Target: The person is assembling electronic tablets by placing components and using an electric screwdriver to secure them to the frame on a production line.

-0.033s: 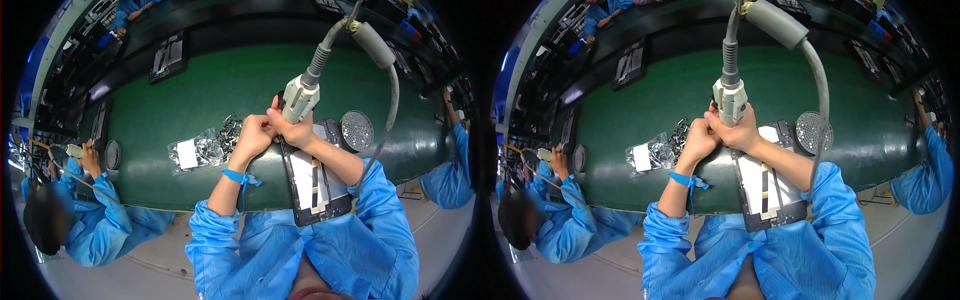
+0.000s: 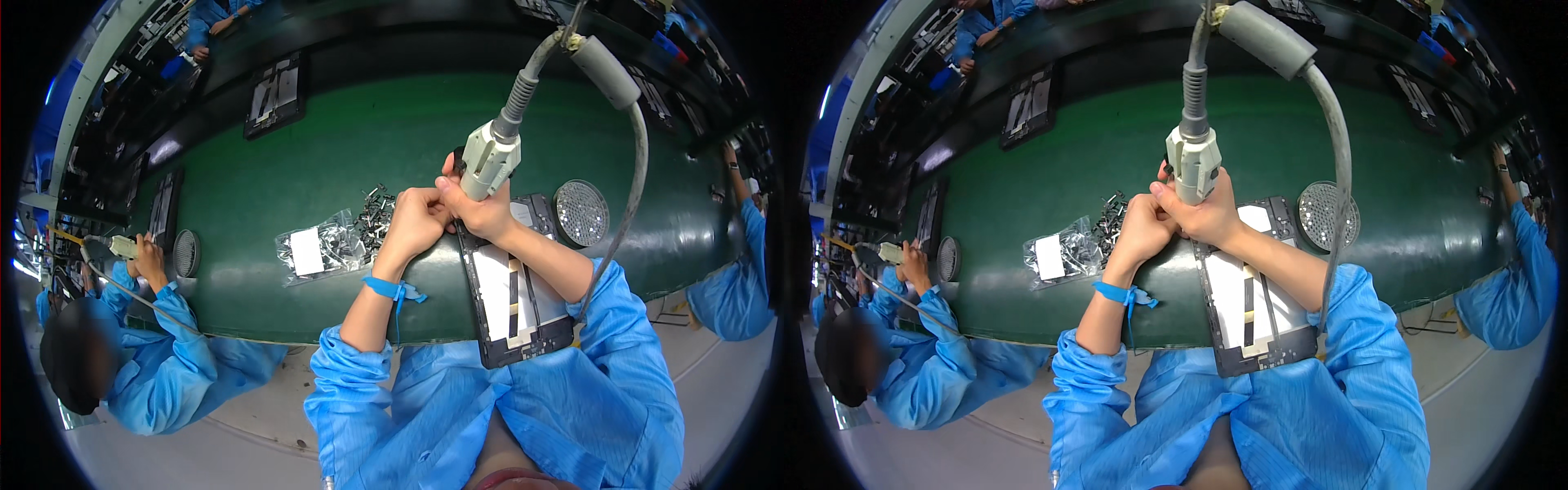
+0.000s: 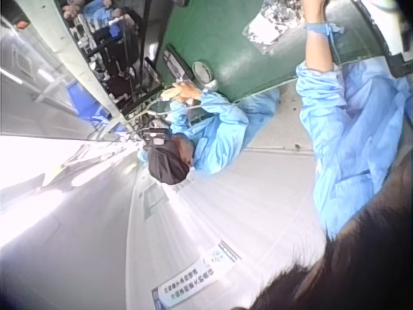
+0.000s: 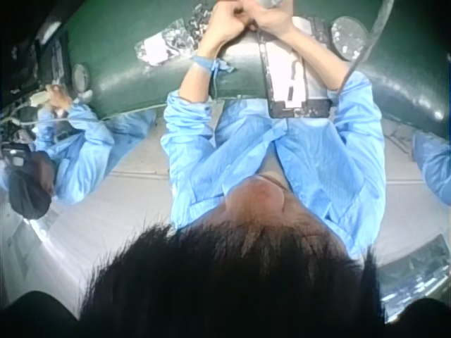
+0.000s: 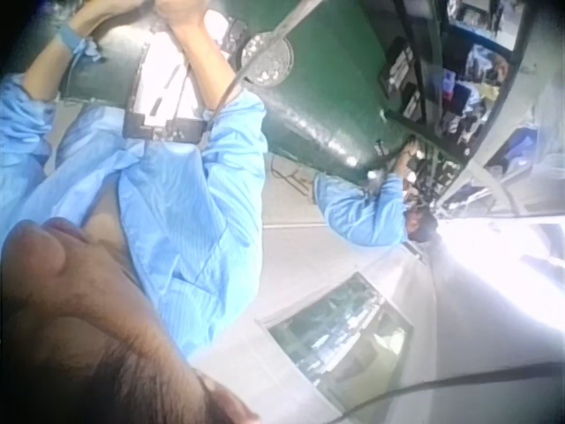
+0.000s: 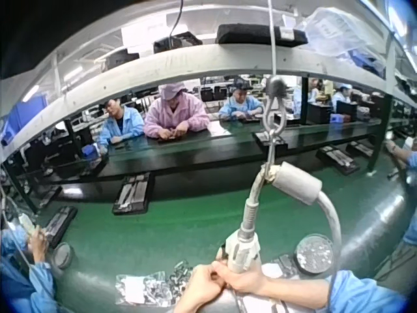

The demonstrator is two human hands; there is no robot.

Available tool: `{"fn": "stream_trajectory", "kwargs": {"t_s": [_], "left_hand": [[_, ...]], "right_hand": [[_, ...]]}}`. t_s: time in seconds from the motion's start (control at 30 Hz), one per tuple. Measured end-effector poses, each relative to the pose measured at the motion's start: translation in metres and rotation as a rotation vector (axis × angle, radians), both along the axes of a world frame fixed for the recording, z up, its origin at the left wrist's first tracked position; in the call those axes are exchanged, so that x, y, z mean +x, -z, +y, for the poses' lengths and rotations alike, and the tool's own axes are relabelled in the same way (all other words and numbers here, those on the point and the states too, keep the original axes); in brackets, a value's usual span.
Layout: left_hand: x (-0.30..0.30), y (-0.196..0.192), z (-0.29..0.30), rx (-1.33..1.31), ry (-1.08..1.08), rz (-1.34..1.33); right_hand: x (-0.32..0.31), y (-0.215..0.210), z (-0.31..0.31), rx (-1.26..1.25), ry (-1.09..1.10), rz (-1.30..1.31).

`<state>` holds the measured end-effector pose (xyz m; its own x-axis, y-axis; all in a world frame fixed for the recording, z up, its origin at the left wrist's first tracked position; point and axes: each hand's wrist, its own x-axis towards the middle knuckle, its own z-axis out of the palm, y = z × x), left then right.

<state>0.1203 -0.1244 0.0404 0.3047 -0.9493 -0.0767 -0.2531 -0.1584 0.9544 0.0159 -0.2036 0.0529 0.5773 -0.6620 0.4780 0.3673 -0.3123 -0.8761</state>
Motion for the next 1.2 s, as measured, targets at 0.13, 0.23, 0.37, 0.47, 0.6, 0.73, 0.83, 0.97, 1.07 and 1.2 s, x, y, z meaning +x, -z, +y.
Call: {"fn": "stream_trajectory", "kwargs": {"t_s": [0.13,0.23,0.37,0.47,0.6,0.73,0.83,0.97,1.07,1.2], "left_hand": [[-0.004,-0.004,0.008,-0.23,-0.065,-0.425],[-0.017,-0.024,0.042,-0.24,-0.222,-0.464],[-0.076,-0.035,0.123,0.225,-0.096,-0.107],[-0.135,-0.027,0.156,0.487,0.056,-0.009],[-0.187,0.018,0.155,0.005,-0.22,0.608],[-0.169,0.002,0.134,-0.075,-0.384,0.738],[-0.127,-0.015,0.095,-0.14,-0.425,0.726],[-0.046,-0.008,-0.008,-0.09,-0.386,0.794],[0.008,0.0,-0.09,-0.062,-0.366,0.718],[0.05,0.004,-0.154,-0.111,-0.447,0.802]], "right_hand": [[-0.007,-0.01,-0.009,0.254,-0.096,-0.123],[-0.022,-0.03,-0.035,0.153,-0.06,-0.119],[-0.062,-0.053,-0.091,0.046,0.059,0.199],[-0.085,-0.059,-0.132,-0.033,0.076,0.352],[-0.111,-0.069,-0.163,0.006,0.149,0.381],[-0.14,-0.079,-0.177,0.014,0.269,0.406],[-0.154,-0.089,-0.177,0.013,0.246,0.423],[-0.174,-0.09,-0.175,0.026,0.225,0.449],[-0.179,-0.091,-0.171,0.032,0.227,0.496],[-0.169,-0.113,-0.155,0.029,0.168,0.575]]}}
